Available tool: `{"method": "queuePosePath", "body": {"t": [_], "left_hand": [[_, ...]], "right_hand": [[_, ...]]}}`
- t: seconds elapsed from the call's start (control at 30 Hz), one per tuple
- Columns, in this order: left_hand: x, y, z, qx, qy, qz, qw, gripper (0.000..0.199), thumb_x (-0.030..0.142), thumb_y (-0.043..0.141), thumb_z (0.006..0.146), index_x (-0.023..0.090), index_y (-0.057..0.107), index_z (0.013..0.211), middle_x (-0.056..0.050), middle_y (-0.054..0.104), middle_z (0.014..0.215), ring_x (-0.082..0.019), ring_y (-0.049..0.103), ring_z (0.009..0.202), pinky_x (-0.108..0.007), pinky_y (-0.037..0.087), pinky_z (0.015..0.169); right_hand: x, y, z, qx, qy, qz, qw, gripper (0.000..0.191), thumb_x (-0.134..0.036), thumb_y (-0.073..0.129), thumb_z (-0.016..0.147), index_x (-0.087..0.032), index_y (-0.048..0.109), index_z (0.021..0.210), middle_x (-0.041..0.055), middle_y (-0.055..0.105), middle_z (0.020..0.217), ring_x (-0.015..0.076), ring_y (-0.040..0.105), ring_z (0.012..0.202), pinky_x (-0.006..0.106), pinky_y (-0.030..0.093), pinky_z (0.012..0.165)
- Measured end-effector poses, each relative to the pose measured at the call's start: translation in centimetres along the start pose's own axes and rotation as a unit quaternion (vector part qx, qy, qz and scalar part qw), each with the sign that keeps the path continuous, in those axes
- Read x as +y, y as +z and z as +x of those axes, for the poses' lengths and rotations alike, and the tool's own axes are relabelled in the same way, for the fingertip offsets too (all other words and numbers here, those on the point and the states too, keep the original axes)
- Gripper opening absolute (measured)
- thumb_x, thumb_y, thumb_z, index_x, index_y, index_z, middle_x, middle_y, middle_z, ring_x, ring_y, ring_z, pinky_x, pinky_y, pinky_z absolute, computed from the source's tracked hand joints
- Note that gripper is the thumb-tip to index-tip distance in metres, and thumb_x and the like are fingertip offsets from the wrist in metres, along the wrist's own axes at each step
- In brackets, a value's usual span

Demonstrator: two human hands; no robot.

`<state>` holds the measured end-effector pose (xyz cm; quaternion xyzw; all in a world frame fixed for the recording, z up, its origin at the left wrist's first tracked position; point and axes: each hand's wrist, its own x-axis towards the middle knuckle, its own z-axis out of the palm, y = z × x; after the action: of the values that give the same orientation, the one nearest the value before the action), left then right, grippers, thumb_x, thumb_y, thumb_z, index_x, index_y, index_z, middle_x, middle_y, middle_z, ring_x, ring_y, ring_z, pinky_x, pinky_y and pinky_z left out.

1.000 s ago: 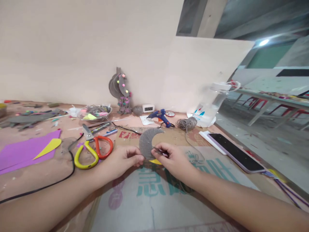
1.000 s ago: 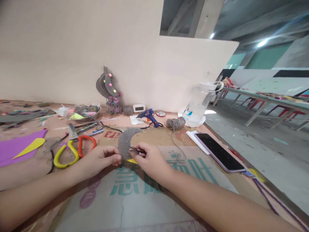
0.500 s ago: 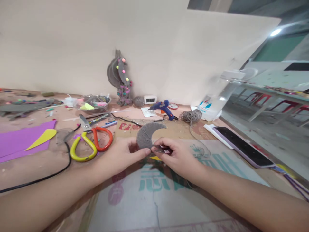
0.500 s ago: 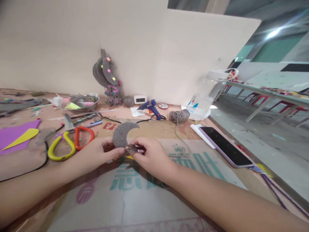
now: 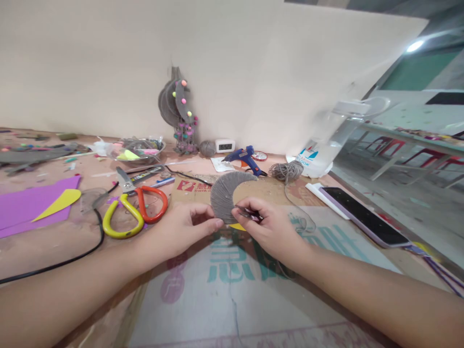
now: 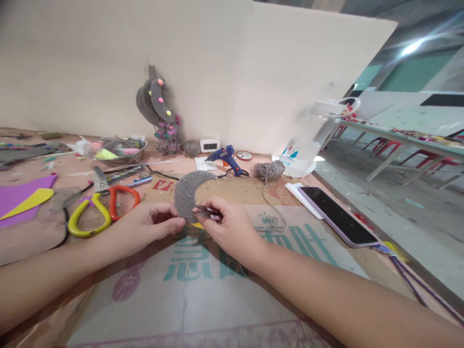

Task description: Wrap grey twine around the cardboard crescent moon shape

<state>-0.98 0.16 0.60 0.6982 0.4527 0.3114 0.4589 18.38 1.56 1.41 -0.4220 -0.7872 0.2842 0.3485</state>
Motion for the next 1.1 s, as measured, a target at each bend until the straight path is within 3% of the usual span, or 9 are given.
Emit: {"method": "queuePosePath", "body": {"t": [0.2,0.33,0.6,0.8,1.0,1.1], "left_hand": [[0.22,0.05,0.11,0.015,-0.003,-0.049,0.999,0.014,0.029,0.049,0.080,0.018,0.057,0.079,0.002,0.057,0.069,-0.012,0.054,0.063,-0.023,0.042,0.060],[0.52,-0.04,0.18,0.045,-0.023,-0.121,0.991,0.013,0.022,0.043,0.080,0.017,0.054,0.078,0.001,0.056,0.066,-0.011,0.053,0.061,-0.023,0.043,0.060],[0.03,0.28,0.07,0.026,0.019,0.053,0.998,0.031,0.043,0.047,0.082,0.016,0.057,0.068,0.002,0.055,0.064,-0.012,0.051,0.060,-0.022,0.039,0.054],[0.10,0.07,0.22,0.007,0.022,-0.034,0.999,0.026,0.040,0.050,0.081,0.017,0.062,0.088,0.000,0.062,0.075,-0.014,0.055,0.067,-0.022,0.042,0.060],[0.61,-0.19,0.05,0.011,-0.015,-0.056,0.998,0.024,0.039,0.052,0.081,0.017,0.062,0.079,0.002,0.059,0.067,-0.011,0.052,0.060,-0.021,0.039,0.056],[0.70,-0.19,0.12,0.012,-0.022,-0.043,0.999,0.025,0.040,0.052,0.081,0.017,0.062,0.082,0.002,0.059,0.067,-0.012,0.053,0.062,-0.022,0.039,0.057]], "right_hand": [[-0.22,-0.18,0.10,0.034,0.015,0.005,0.999,0.021,-0.032,0.047,0.084,-0.017,0.053,0.071,-0.0014,0.047,0.062,0.0094,0.041,0.057,0.020,0.035,0.051],[-0.29,-0.15,-0.10,0.026,0.002,-0.003,1.000,0.017,-0.029,0.049,0.083,-0.017,0.054,0.072,-0.0017,0.048,0.061,0.0093,0.042,0.056,0.020,0.035,0.051],[0.07,0.22,-0.33,-0.038,-0.012,-0.012,0.999,0.008,-0.022,0.052,0.081,-0.018,0.057,0.078,-0.0021,0.053,0.065,0.0089,0.046,0.057,0.020,0.034,0.052],[-0.06,0.11,-0.15,-0.049,0.000,0.009,0.999,0.015,-0.028,0.049,0.085,-0.017,0.056,0.077,-0.0020,0.052,0.065,0.0092,0.046,0.059,0.020,0.034,0.053],[-0.58,-0.10,-0.02,-0.058,0.029,0.050,0.997,0.026,-0.034,0.044,0.087,-0.017,0.054,0.069,-0.0016,0.051,0.064,0.0098,0.046,0.059,0.020,0.037,0.053],[-0.67,-0.01,0.02,-0.063,0.063,0.088,0.992,0.018,-0.032,0.051,0.082,-0.018,0.057,0.074,-0.0012,0.055,0.067,0.0106,0.050,0.061,0.021,0.039,0.055]]}}
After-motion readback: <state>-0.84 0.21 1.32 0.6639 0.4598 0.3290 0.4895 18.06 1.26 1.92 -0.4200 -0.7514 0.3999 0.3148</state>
